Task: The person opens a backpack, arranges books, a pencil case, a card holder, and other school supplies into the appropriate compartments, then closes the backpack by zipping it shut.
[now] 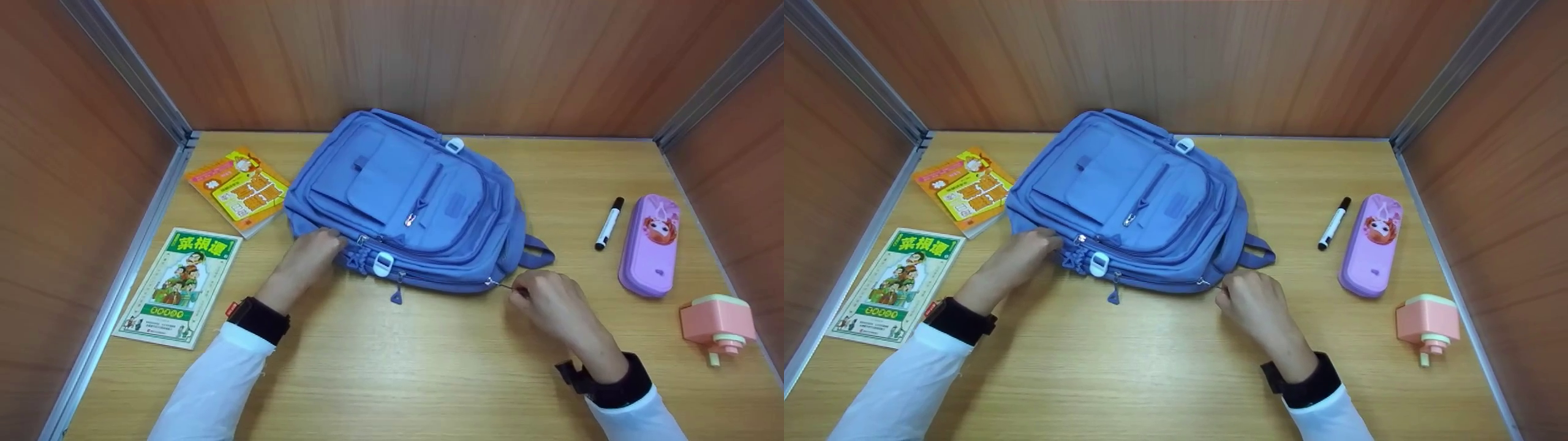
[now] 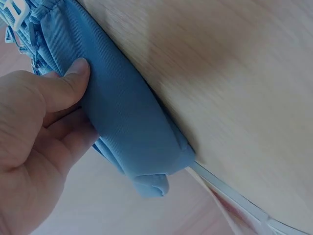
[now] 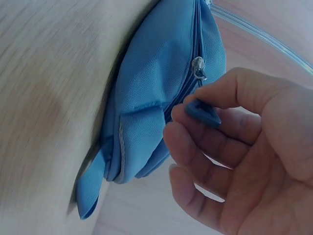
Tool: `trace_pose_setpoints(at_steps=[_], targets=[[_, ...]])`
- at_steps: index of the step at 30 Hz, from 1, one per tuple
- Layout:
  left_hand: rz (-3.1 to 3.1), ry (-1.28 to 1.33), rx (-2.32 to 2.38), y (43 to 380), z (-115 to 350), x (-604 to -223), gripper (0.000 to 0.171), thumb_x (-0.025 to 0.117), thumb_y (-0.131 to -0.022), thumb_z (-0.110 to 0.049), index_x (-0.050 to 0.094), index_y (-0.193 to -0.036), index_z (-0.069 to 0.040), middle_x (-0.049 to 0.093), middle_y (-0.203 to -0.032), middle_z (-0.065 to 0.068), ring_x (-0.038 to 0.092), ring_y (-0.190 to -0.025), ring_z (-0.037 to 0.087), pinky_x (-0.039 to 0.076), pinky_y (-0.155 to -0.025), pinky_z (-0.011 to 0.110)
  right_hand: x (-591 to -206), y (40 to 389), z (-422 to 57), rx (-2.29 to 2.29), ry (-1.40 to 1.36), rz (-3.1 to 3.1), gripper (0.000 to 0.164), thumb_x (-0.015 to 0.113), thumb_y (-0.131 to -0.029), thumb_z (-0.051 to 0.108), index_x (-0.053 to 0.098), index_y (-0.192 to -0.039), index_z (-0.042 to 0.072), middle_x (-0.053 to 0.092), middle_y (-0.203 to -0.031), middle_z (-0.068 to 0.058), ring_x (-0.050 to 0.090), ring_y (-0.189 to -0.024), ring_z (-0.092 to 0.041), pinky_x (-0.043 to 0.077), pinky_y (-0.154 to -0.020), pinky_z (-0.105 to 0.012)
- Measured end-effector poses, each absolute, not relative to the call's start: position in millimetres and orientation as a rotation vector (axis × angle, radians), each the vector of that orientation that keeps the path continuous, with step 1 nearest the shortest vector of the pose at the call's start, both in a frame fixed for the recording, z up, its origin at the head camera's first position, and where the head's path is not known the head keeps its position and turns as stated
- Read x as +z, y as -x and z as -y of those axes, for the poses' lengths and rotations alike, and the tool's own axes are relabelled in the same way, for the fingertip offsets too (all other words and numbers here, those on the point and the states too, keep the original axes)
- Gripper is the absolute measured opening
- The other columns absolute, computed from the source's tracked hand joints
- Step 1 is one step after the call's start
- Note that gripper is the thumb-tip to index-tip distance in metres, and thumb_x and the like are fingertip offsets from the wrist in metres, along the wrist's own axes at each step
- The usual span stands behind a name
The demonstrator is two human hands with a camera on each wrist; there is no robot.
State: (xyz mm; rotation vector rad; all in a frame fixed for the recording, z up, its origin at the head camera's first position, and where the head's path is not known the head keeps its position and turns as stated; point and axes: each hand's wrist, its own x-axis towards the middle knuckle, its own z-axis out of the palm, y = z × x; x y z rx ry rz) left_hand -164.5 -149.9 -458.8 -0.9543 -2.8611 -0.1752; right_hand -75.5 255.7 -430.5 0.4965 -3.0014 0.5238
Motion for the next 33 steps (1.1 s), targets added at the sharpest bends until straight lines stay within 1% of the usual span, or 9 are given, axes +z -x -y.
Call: trace_pose_setpoints(at_steps=[4,9,15,17,21,24,27,29,33], targets=[[2.881,0.937,-0.195,169,152,-459,0.033,0.056,-0.068,0.017,0.069,-0.087,-0.006,0.065,-0.082,0.009,0.062,-0.074,0.024,0.052,-0.063,0.032,-430,76,-259,0.516,-0.52,2.983,0.005,0.067,-0.078,0.011,0.072,-0.078,0.008,0.063,-0.071,0.002,0.054,-0.061,-0.011,0.049,-0.055,-0.034],[2.894,0.911,-0.208,173,152,-460,0.032,0.056,-0.071,0.016,0.069,-0.089,-0.007,0.066,-0.083,0.009,0.062,-0.075,0.023,0.052,-0.063,0.032,-429,77,-261,0.512,-0.497,2.998,0.006,0.067,-0.079,0.012,0.072,-0.08,0.009,0.063,-0.073,0.001,0.054,-0.063,-0.012,0.049,-0.057,-0.035],[2.92,0.871,-0.178,165,147,-457,0.028,0.062,-0.07,0.012,0.067,-0.094,-0.002,0.064,-0.086,0.013,0.061,-0.077,0.026,0.053,-0.066,0.034,-429,73,-257,0.542,-0.504,2.98,0.006,0.067,-0.079,0.014,0.072,-0.08,0.011,0.062,-0.072,0.004,0.053,-0.061,-0.01,0.048,-0.056,-0.032],[2.95,0.84,-0.181,159,142,-453,0.032,0.066,-0.066,0.007,0.066,-0.098,0.0,0.062,-0.089,0.014,0.059,-0.081,0.027,0.052,-0.071,0.037,-430,71,-254,0.567,-0.53,2.965,0.006,0.067,-0.079,0.014,0.072,-0.082,0.012,0.062,-0.073,0.005,0.052,-0.062,-0.009,0.047,-0.056,-0.031],[2.951,0.829,-0.226,142,118,-446,0.05,0.071,-0.06,-0.005,0.06,-0.108,-0.001,0.057,-0.1,0.011,0.053,-0.094,0.027,0.049,-0.083,0.04,-433,66,-249,0.596,-0.605,2.945,0.007,0.066,-0.079,0.013,0.072,-0.082,0.013,0.06,-0.072,0.008,0.05,-0.062,-0.006,0.045,-0.055,-0.026],[2.843,0.951,-0.268,127,90,-443,0.048,0.07,-0.066,-0.012,0.058,-0.112,-0.002,0.054,-0.104,0.009,0.051,-0.096,0.024,0.049,-0.082,0.037,-434,64,-247,0.61,-0.641,2.936,0.005,0.066,-0.078,0.013,0.071,-0.08,0.015,0.057,-0.07,0.01,0.048,-0.061,-0.004,0.043,-0.054,-0.023],[2.708,1.103,-0.287,113,62,-441,0.036,0.065,-0.08,-0.019,0.059,-0.112,-0.003,0.056,-0.103,0.008,0.053,-0.093,0.022,0.05,-0.079,0.032,-434,62,-244,0.652,-0.672,2.92,0.006,0.067,-0.079,0.012,0.069,-0.078,0.017,0.055,-0.069,0.013,0.048,-0.061,-0.002,0.043,-0.054,-0.021],[2.657,1.17,-0.279,106,47,-439,0.032,0.062,-0.087,-0.022,0.06,-0.112,-0.003,0.058,-0.101,0.007,0.054,-0.091,0.021,0.051,-0.078,0.03,-434,61,-243,0.697,-0.702,2.907,0.007,0.066,-0.079,0.011,0.069,-0.078,0.018,0.055,-0.07,0.014,0.049,-0.062,-0.001,0.044,-0.054,-0.019],[2.637,1.247,-0.223,99,27,-439,0.036,0.064,-0.088,-0.03,0.061,-0.114,-0.004,0.06,-0.099,0.006,0.055,-0.089,0.019,0.05,-0.076,0.028,-433,58,-240,0.764,-0.786,2.875,0.008,0.066,-0.08,0.011,0.07,-0.08,0.017,0.058,-0.073,0.014,0.052,-0.066,0.0,0.046,-0.057,-0.019]])
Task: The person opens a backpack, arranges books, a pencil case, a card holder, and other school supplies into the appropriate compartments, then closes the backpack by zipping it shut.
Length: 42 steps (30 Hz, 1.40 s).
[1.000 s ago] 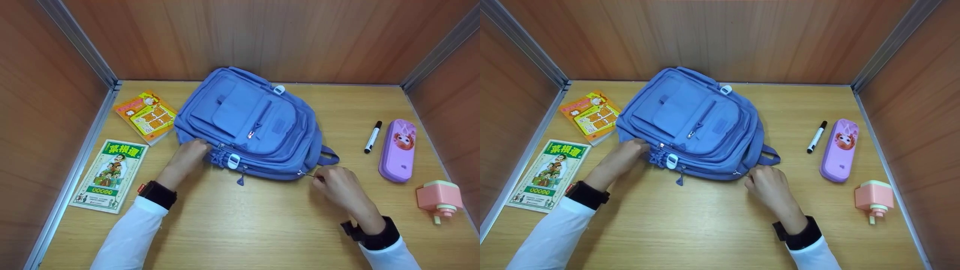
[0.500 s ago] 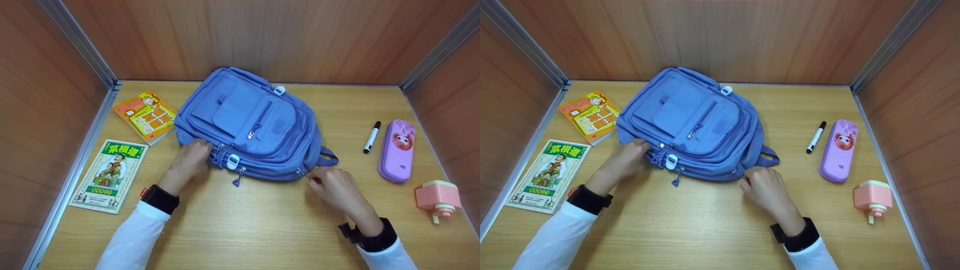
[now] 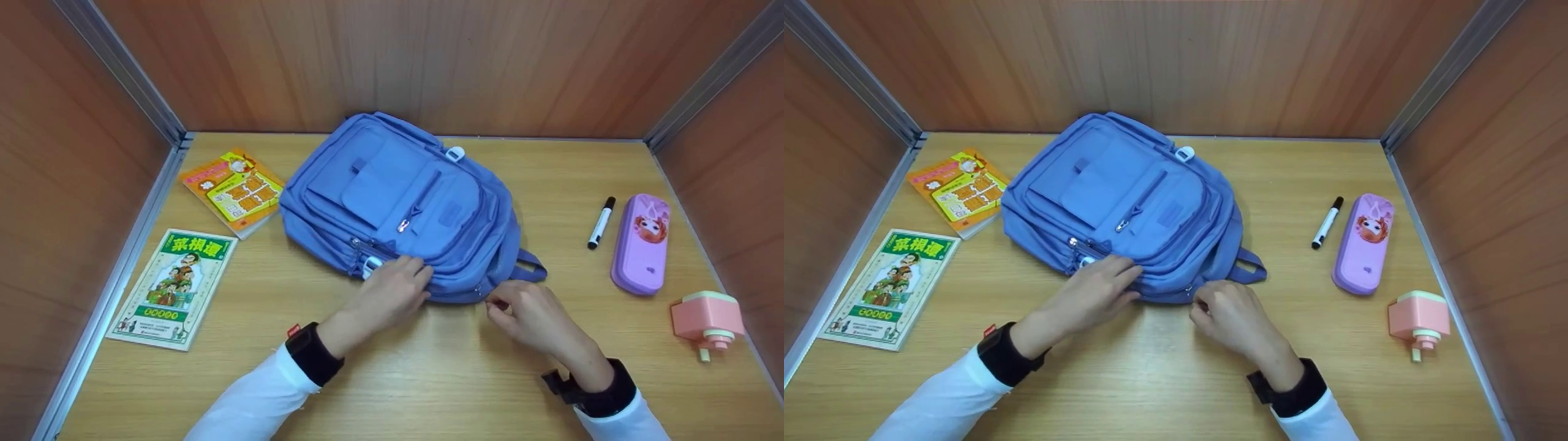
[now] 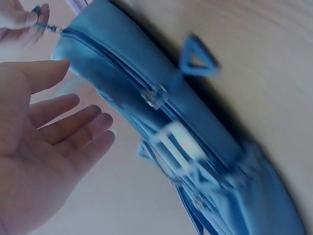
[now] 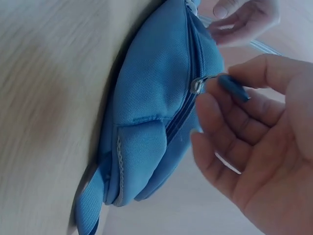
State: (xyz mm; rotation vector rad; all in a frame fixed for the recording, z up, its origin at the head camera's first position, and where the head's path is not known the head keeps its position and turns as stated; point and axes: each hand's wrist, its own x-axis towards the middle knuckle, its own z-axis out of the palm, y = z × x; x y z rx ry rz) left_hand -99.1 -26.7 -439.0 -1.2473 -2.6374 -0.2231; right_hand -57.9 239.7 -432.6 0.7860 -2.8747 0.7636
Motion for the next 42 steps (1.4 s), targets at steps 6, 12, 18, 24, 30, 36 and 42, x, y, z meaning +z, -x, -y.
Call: trace_pose_setpoints(at_steps=[6,12,18,24,30,36,42], targets=[[2.578,1.304,-0.018,99,11,-446,0.03,0.065,-0.086,-0.015,0.062,-0.115,-0.005,0.06,-0.1,0.006,0.055,-0.09,0.019,0.051,-0.077,0.027,-432,58,-238,0.819,-0.835,2.877,0.004,0.068,-0.086,0.018,0.07,-0.083,0.017,0.058,-0.074,0.015,0.053,-0.066,0.001,0.047,-0.057,-0.018],[2.49,1.301,0.109,103,6,-454,0.022,0.059,-0.081,0.004,0.066,-0.097,-0.008,0.06,-0.091,0.002,0.055,-0.083,0.017,0.051,-0.067,0.024,-432,60,-245,0.799,-0.808,2.888,0.004,0.068,-0.086,0.019,0.07,-0.083,0.017,0.058,-0.074,0.015,0.052,-0.066,0.001,0.047,-0.056,-0.018],[2.411,1.345,0.138,106,8,-458,0.018,0.057,-0.082,0.003,0.065,-0.09,-0.01,0.061,-0.084,0.0,0.055,-0.076,0.015,0.05,-0.063,0.022,-433,64,-253,0.747,-0.826,2.881,0.004,0.069,-0.084,0.015,0.07,-0.08,0.016,0.057,-0.072,0.015,0.052,-0.065,0.0,0.046,-0.056,-0.019],[2.354,1.404,0.105,108,18,-461,0.017,0.059,-0.082,0.003,0.066,-0.089,-0.011,0.062,-0.085,-0.001,0.055,-0.077,0.015,0.049,-0.067,0.023,-432,66,-262,0.735,-0.808,2.903,0.004,0.069,-0.084,0.014,0.071,-0.08,0.015,0.055,-0.07,0.014,0.05,-0.062,-0.002,0.044,-0.055,-0.021],[2.308,1.46,0.14,109,31,-461,0.018,0.057,-0.082,0.003,0.065,-0.087,-0.012,0.06,-0.083,-0.002,0.054,-0.076,0.014,0.048,-0.065,0.022,-429,69,-264,0.698,-0.802,2.906,0.003,0.069,-0.084,0.013,0.072,-0.083,0.014,0.055,-0.069,0.013,0.048,-0.06,-0.003,0.044,-0.055,-0.021],[2.302,1.504,0.128,109,42,-459,0.02,0.056,-0.081,0.005,0.065,-0.084,-0.012,0.059,-0.08,-0.002,0.053,-0.074,0.013,0.048,-0.064,0.021,-427,70,-267,0.697,-0.794,2.911,0.003,0.07,-0.083,0.013,0.072,-0.083,0.012,0.056,-0.07,0.011,0.047,-0.06,-0.003,0.043,-0.053,-0.021],[2.313,1.54,0.13,108,48,-461,0.021,0.056,-0.081,0.006,0.064,-0.087,-0.013,0.059,-0.082,-0.003,0.053,-0.076,0.013,0.049,-0.066,0.02,-429,69,-273,0.731,-0.764,2.925,0.004,0.07,-0.084,0.014,0.071,-0.08,0.014,0.052,-0.067,0.012,0.046,-0.057,-0.003,0.041,-0.049,-0.02]])
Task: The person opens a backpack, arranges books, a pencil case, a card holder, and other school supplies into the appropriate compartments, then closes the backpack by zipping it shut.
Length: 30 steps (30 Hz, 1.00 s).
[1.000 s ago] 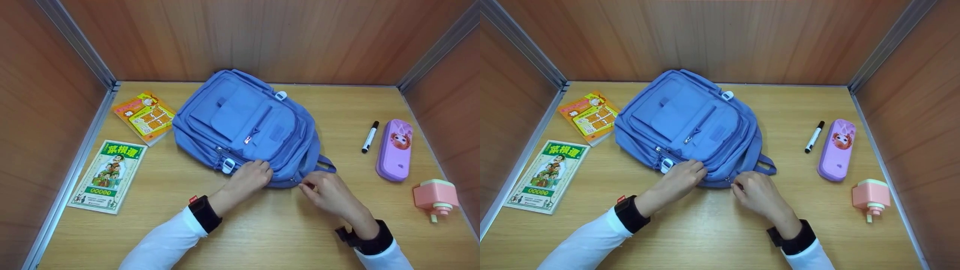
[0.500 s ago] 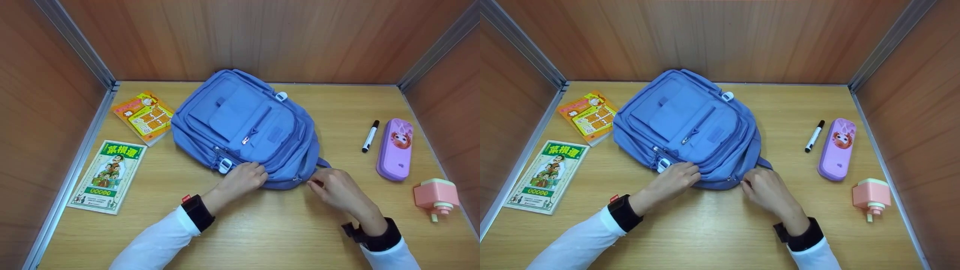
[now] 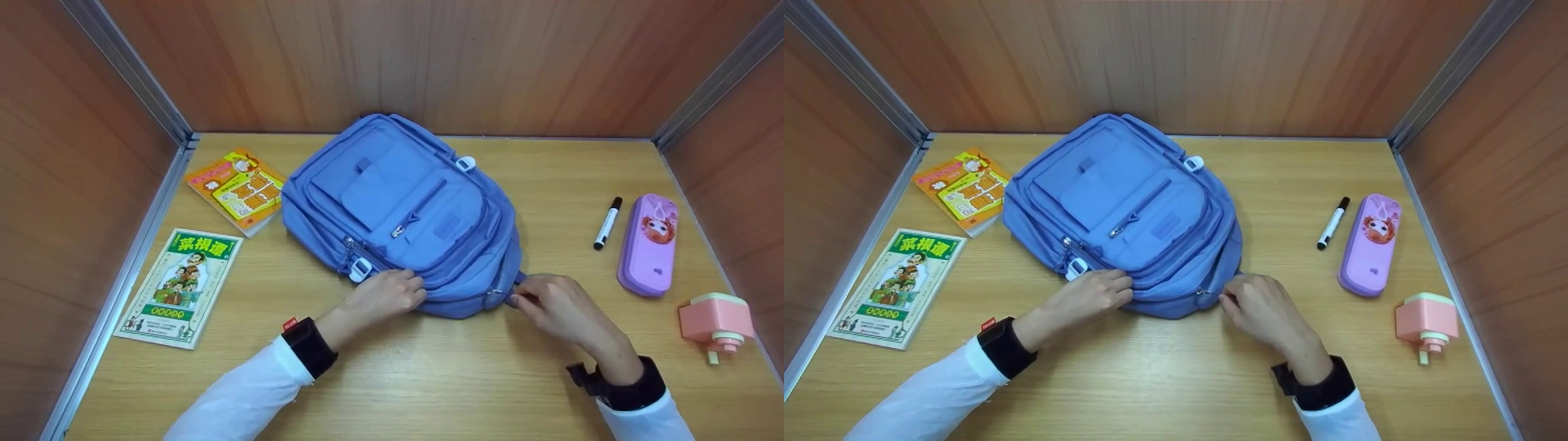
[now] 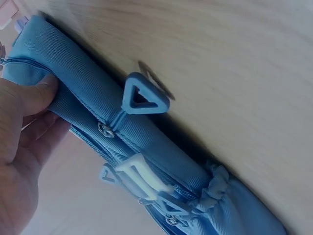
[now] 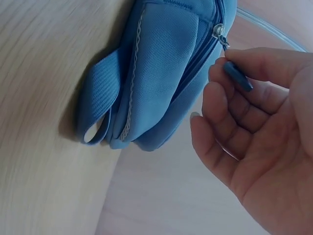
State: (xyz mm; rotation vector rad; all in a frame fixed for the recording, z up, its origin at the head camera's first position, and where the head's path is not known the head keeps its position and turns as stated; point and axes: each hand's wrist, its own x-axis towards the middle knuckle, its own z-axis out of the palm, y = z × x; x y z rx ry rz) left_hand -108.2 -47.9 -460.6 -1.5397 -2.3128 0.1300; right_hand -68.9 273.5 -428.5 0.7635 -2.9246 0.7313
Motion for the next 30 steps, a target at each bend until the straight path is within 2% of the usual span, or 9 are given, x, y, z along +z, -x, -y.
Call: trace_pose_setpoints(at_steps=[9,16,30], targets=[[2.267,1.584,0.129,104,51,-460,0.02,0.056,-0.08,0.006,0.062,-0.083,-0.012,0.058,-0.081,-0.003,0.053,-0.076,0.014,0.049,-0.065,0.021,-424,66,-285,0.705,-0.711,2.933,0.004,0.07,-0.082,0.013,0.072,-0.079,0.015,0.054,-0.067,0.014,0.047,-0.056,-0.002,0.041,-0.049,-0.02],[2.266,1.613,0.172,103,54,-458,0.021,0.056,-0.079,0.006,0.063,-0.086,-0.013,0.06,-0.084,-0.003,0.054,-0.079,0.013,0.049,-0.069,0.02,-422,64,-297,0.707,-0.66,2.995,0.005,0.069,-0.085,0.017,0.073,-0.083,0.015,0.057,-0.07,0.014,0.05,-0.06,-0.003,0.044,-0.053,-0.021],[2.282,1.641,0.125,108,61,-457,0.022,0.054,-0.079,0.007,0.063,-0.086,-0.013,0.061,-0.086,-0.003,0.056,-0.083,0.012,0.05,-0.074,0.019,-425,57,-310,0.688,-0.631,2.978,0.004,0.071,-0.083,0.015,0.073,-0.079,0.014,0.058,-0.069,0.015,0.051,-0.06,-0.002,0.044,-0.052,-0.021]])
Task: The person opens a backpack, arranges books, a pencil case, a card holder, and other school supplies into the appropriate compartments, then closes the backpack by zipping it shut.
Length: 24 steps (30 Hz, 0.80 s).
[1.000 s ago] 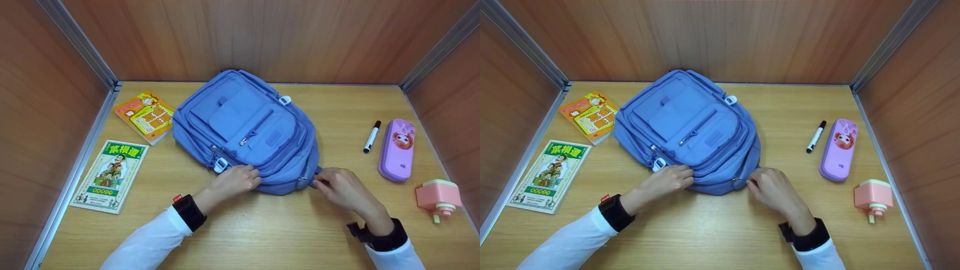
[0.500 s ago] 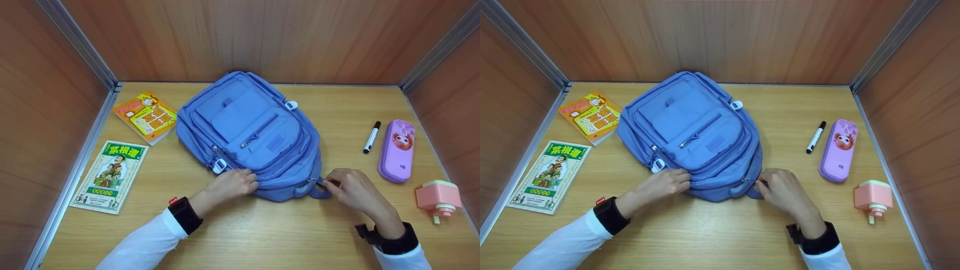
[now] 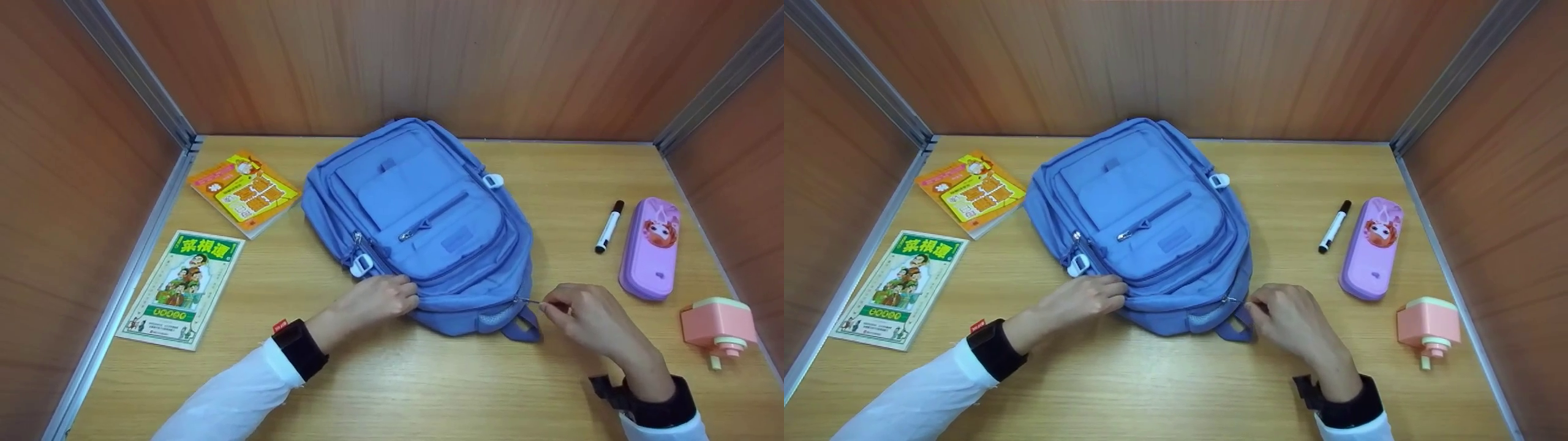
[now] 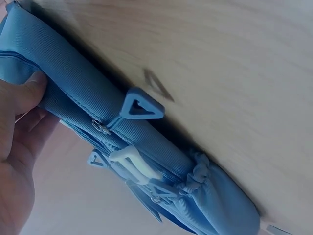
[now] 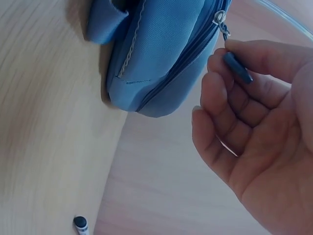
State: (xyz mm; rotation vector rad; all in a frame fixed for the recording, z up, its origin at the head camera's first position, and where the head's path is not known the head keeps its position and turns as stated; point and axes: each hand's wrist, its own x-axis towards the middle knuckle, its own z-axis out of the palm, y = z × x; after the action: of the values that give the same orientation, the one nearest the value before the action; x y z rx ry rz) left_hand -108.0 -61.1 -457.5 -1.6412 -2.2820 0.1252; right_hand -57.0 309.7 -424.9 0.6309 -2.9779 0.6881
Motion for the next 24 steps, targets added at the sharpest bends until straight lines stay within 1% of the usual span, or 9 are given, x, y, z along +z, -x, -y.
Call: trace_pose_setpoints(at_steps=[8,12,15,18,21,24], targets=[[2.334,1.59,0.002,118,75,-459,0.02,0.057,-0.079,0.006,0.063,-0.088,-0.011,0.063,-0.091,-0.002,0.058,-0.084,0.013,0.05,-0.07,0.022,-427,56,-309,0.702,-0.652,2.937,0.004,0.072,-0.082,0.015,0.072,-0.078,0.015,0.057,-0.068,0.017,0.051,-0.059,0.0,0.043,-0.052,-0.021],[2.356,1.568,-0.05,124,81,-459,0.022,0.056,-0.079,0.009,0.063,-0.087,-0.01,0.065,-0.09,-0.001,0.059,-0.082,0.013,0.052,-0.067,0.022,-429,57,-309,0.705,-0.643,2.945,0.004,0.071,-0.083,0.016,0.072,-0.079,0.016,0.057,-0.068,0.017,0.051,-0.06,0.0,0.044,-0.053,-0.021],[2.375,1.558,-0.074,128,87,-459,0.023,0.057,-0.08,0.01,0.064,-0.089,-0.009,0.066,-0.092,0.001,0.062,-0.084,0.014,0.053,-0.069,0.023,-430,58,-308,0.706,-0.64,2.951,0.004,0.071,-0.083,0.016,0.072,-0.079,0.016,0.057,-0.068,0.016,0.051,-0.06,-0.001,0.044,-0.053,-0.021],[2.408,1.545,-0.088,131,92,-459,0.023,0.058,-0.08,0.01,0.065,-0.092,-0.008,0.067,-0.096,0.002,0.063,-0.089,0.015,0.054,-0.074,0.025,-430,58,-307,0.701,-0.636,2.954,0.004,0.071,-0.082,0.016,0.072,-0.079,0.016,0.057,-0.068,0.016,0.051,-0.059,-0.001,0.043,-0.053,-0.021],[2.445,1.53,-0.094,133,98,-459,0.023,0.059,-0.081,0.009,0.065,-0.095,-0.008,0.068,-0.099,0.004,0.064,-0.093,0.017,0.053,-0.078,0.027,-430,58,-306,0.697,-0.631,2.966,0.004,0.071,-0.083,0.017,0.072,-0.079,0.015,0.057,-0.068,0.016,0.051,-0.06,-0.002,0.043,-0.054,-0.022],[2.481,1.497,-0.095,137,103,-458,0.023,0.06,-0.081,0.009,0.065,-0.097,-0.007,0.068,-0.101,0.006,0.064,-0.095,0.019,0.053,-0.08,0.028,-430,58,-305,0.702,-0.622,2.987,0.005,0.07,-0.084,0.018,0.073,-0.081,0.015,0.057,-0.069,0.016,0.051,-0.061,-0.002,0.044,-0.055,-0.022]])
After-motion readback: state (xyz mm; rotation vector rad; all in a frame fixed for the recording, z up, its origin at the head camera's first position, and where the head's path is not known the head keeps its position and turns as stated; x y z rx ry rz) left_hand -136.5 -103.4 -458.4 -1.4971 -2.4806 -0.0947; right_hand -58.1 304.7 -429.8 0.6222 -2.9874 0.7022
